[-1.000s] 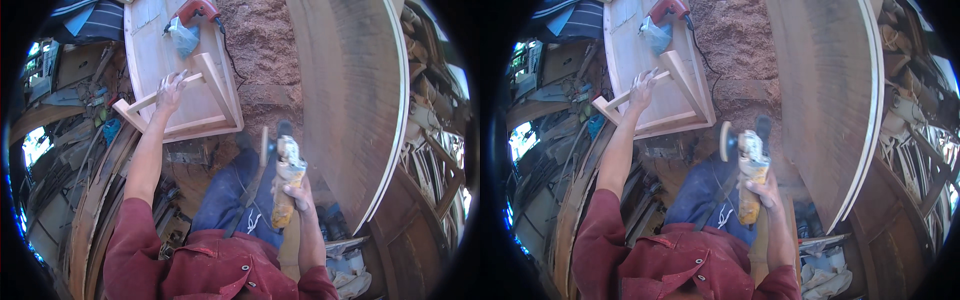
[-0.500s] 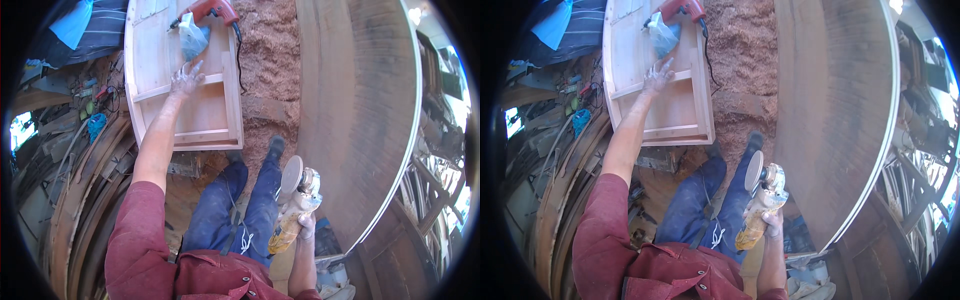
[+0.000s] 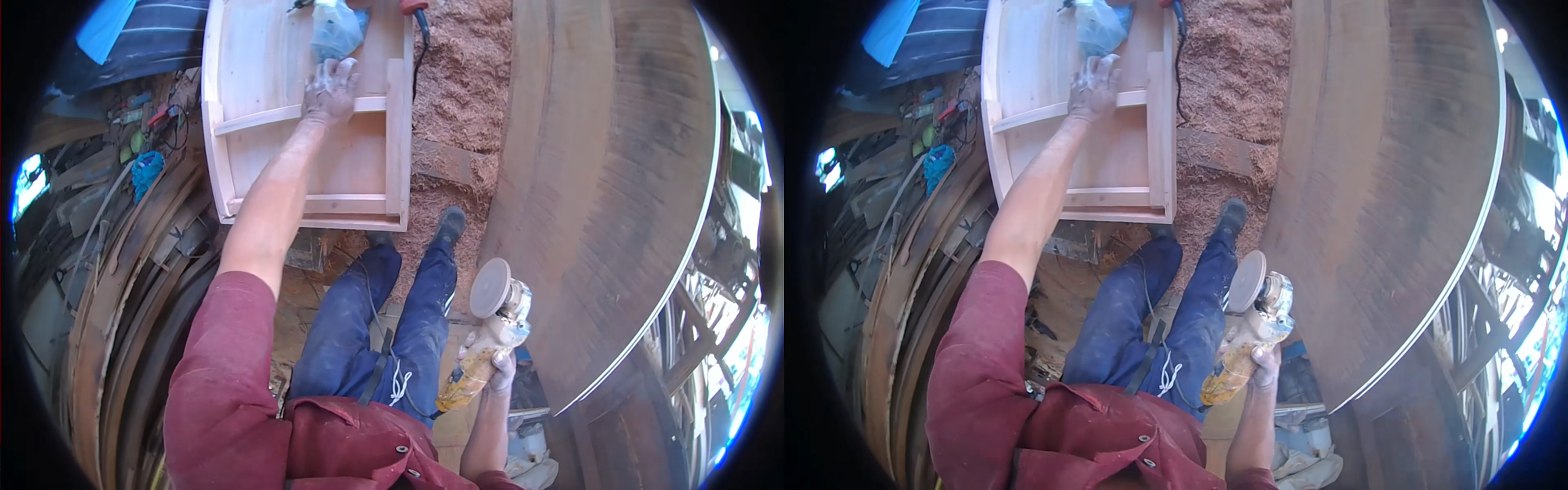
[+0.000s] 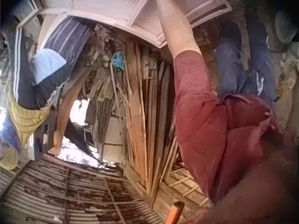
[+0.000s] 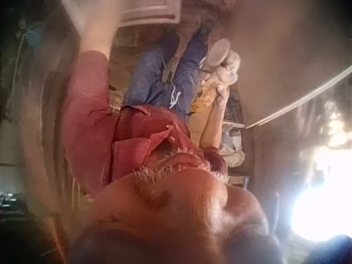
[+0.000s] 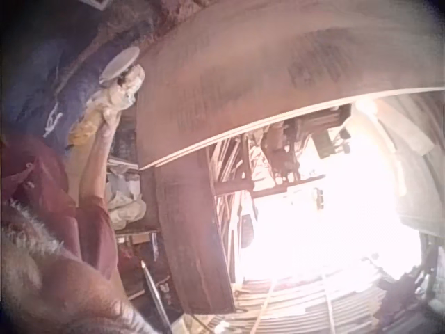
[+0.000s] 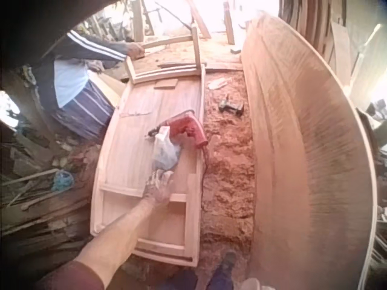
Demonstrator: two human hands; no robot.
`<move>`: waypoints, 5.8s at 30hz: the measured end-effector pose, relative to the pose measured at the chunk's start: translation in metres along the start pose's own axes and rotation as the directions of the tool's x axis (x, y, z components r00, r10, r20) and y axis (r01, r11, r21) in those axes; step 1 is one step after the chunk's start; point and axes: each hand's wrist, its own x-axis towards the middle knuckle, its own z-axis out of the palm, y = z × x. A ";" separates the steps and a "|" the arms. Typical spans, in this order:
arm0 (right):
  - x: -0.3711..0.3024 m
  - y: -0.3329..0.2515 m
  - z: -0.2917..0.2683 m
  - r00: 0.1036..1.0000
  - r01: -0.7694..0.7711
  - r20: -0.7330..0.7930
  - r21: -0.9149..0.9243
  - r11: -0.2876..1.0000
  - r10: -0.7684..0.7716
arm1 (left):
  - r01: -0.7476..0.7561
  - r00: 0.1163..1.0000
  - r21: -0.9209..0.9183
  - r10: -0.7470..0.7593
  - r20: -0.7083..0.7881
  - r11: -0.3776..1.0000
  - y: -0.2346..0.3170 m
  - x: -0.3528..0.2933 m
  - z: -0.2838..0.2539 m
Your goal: The person sands the surface of a wooden assembly using a power sander, drills a pilot hole into a joint using a power drill, and secures the wooden parts with a pneumatic nail gun.
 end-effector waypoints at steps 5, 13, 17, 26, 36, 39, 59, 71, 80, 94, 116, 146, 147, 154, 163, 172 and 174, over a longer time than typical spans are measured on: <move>0.001 0.005 0.003 0.995 -0.004 0.099 0.106 0.994 -0.007 | 0.065 0.986 0.037 -0.070 0.152 0.997 -0.002 0.002 0.011; -0.027 0.003 -0.002 0.994 0.061 0.091 0.048 0.997 -0.065 | -0.234 0.822 0.121 0.129 0.554 0.965 -0.031 -0.006 -0.006; -0.030 0.005 -0.004 0.988 0.143 0.053 0.069 0.987 -0.147 | -0.146 0.723 0.167 -0.010 0.691 0.975 -0.010 0.007 -0.003; -0.040 -0.009 -0.006 0.978 0.166 0.139 -0.043 0.985 -0.159 | -0.108 0.847 0.221 -0.027 0.531 0.969 -0.009 -0.041 -0.068; -0.042 -0.045 0.049 0.951 0.228 0.239 -0.106 0.968 -0.198 | -0.217 0.953 0.075 0.194 0.234 0.973 0.068 -0.253 -0.195; -0.033 -0.083 0.074 0.963 0.233 0.215 -0.356 0.905 -0.163 | -0.109 0.949 0.103 0.072 0.307 0.989 0.085 -0.280 -0.202; 0.107 -0.166 0.331 0.944 0.324 0.305 -0.932 -0.166 0.128 | 0.334 0.875 -0.419 -0.443 -0.196 0.845 0.080 -0.319 -0.225; 0.143 -0.135 0.473 0.956 0.205 0.096 -0.894 -0.398 0.277 | 0.013 0.758 -0.960 -0.629 -0.173 0.280 0.195 -0.243 -0.274; 0.206 -0.106 0.563 0.856 0.310 -0.012 -0.787 -0.533 0.516 | 0.608 0.775 -0.766 -0.360 0.518 0.208 0.249 -0.150 -0.185; 0.368 -0.003 0.494 0.509 0.844 -0.452 0.092 -0.529 0.732 | 0.773 0.208 -0.627 -0.899 0.386 -0.090 0.343 -0.127 -0.162; 0.332 0.055 0.449 0.572 0.754 -0.671 0.203 -0.624 0.472 | 0.032 -0.818 -0.987 -0.572 0.064 -0.157 0.324 -0.138 -0.172; 0.385 0.013 0.499 0.643 0.592 -0.701 0.198 -0.781 0.309 | 0.349 -0.376 -0.917 -0.925 0.053 -0.194 0.335 -0.093 -0.203; 0.381 0.022 0.492 0.620 0.634 -0.705 0.191 -0.750 0.344 | 0.351 -0.383 -0.914 -0.922 0.058 -0.203 0.336 -0.094 -0.203; 0.353 0.070 0.445 0.524 0.693 -0.766 0.130 -0.709 0.372 | 0.358 -0.454 -0.926 -0.889 -0.063 -0.117 0.340 -0.096 -0.198; 0.329 0.079 0.451 0.512 0.720 -0.763 0.131 -0.681 0.395 | 0.329 -0.388 -0.921 -0.919 0.071 -0.210 0.336 -0.091 -0.199; 0.390 0.019 0.505 0.553 0.688 -0.724 0.118 -0.716 0.412 | 0.330 -0.349 -0.921 -0.933 0.085 -0.207 0.330 -0.078 -0.198; 0.400 0.010 0.518 0.609 0.641 -0.712 0.183 -0.746 0.349 | 0.346 -0.341 -0.917 -0.937 0.073 -0.197 0.329 -0.076 -0.198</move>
